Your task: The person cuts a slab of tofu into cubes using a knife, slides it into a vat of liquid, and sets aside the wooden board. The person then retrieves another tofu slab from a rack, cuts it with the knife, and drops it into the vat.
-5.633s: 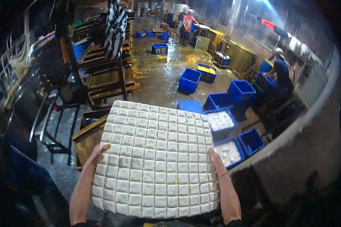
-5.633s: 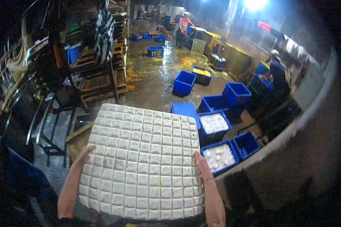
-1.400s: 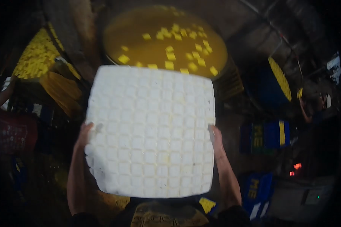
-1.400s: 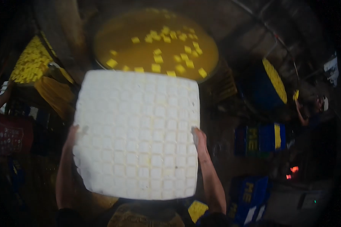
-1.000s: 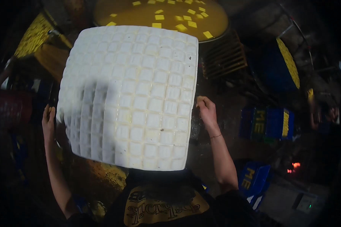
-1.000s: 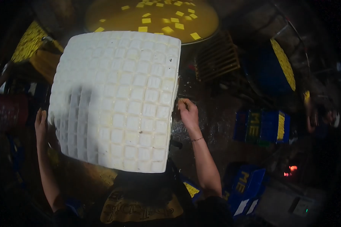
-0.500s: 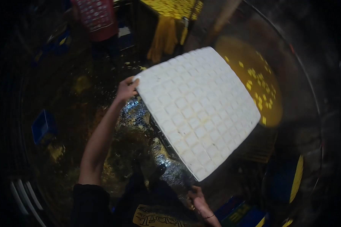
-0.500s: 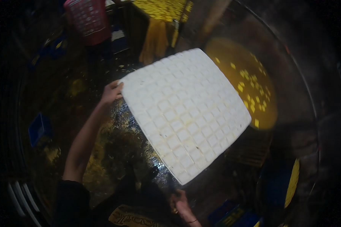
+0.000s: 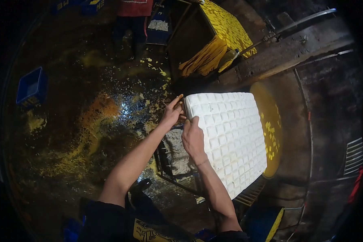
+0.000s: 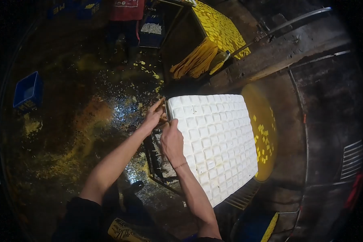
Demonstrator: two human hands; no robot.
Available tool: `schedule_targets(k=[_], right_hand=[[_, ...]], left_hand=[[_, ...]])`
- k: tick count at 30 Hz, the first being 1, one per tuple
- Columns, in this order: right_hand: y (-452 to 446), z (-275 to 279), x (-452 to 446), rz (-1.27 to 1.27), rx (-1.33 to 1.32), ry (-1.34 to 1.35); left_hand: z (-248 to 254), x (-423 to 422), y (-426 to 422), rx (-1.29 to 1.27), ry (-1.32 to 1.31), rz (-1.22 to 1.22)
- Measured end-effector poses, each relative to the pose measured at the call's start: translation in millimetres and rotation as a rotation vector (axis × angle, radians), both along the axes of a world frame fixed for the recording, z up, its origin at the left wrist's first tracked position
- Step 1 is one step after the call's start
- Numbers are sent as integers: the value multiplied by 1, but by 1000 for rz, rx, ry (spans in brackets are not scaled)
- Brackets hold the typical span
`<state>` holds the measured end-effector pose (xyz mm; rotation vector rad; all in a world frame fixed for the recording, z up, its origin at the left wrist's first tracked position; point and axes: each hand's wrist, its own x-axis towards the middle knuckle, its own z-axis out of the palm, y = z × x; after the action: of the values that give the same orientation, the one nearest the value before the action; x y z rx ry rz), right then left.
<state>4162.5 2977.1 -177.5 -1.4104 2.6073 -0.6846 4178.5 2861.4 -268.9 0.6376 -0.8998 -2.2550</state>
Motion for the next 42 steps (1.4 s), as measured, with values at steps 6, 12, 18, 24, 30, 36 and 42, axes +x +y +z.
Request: schedule_targets(k=[6,12,18,24,30,36,42], right_hand=[[-25,-9,-4,-66,41,179],[44,-4,12,-43,77,183],[154,2,44,-55,101,163],[271,7,76,-71,106,122],[388,8,102,-126,126,112],[411,-17,120,-178,9,-155],[377,-43,183,-311,-87,-485]], left_hand=[[-16,-11,-3,-177,-44,77],[-2,-8,11,-564,-262,339],[-3,7,99,-562,-138,378],[6,42,217,-630,-143,437],[14,72,342,-577,-194,396],[-7,74,417,365,-249,146],[-106,119,368,650,-508,144]])
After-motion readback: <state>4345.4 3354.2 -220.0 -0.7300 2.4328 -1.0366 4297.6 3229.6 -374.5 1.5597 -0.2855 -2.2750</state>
